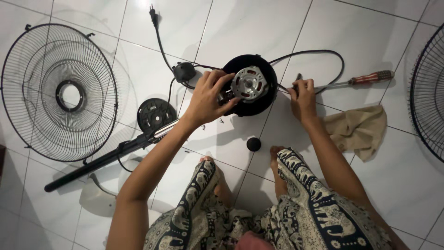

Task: The person assembles an electric fan by attaching the motor to the stand, cleaning the motor housing with a cloth, and then fitting the housing over the motor. They use a screwdriver to secure the components together.

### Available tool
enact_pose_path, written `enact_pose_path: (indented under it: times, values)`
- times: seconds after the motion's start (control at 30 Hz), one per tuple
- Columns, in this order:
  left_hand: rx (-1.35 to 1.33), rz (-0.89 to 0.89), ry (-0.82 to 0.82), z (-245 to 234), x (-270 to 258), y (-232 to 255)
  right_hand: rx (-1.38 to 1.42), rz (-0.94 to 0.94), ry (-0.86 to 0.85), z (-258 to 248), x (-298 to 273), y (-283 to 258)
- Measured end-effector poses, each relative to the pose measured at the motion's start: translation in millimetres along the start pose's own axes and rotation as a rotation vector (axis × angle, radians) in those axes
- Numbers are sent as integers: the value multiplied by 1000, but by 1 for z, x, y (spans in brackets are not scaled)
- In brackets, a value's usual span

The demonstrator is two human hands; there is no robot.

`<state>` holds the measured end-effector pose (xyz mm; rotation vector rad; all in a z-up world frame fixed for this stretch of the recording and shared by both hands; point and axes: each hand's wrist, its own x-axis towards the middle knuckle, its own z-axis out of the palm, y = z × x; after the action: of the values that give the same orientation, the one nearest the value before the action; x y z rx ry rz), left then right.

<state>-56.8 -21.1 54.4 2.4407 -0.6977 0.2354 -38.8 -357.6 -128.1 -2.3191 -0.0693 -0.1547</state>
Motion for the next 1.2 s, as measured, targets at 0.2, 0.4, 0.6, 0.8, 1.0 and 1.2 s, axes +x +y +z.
enact_pose_path:
  times: [0.2, 0.4, 0.6, 0.8, 1.0, 1.2]
  values:
    - [222, -26, -44, 15, 15, 4, 484, 283, -85, -20, 19, -3]
    - [258, -100, -107, 35, 36, 11, 672, 66, -361, -36, 28, -3]
    - [237, -189, -230, 44, 49, 9, 843, 200, -428, -29, 38, -9]
    - [231, -185, -201, 48, 53, 10, 839, 180, -518, -25, 49, -15]
    - [171, -212, -266, 49, 51, 2, 1006, 181, -504, -20, 42, -21]
    - [106, -189, -267, 40, 48, -1, 1010, 190, -385, -9, 31, -24]
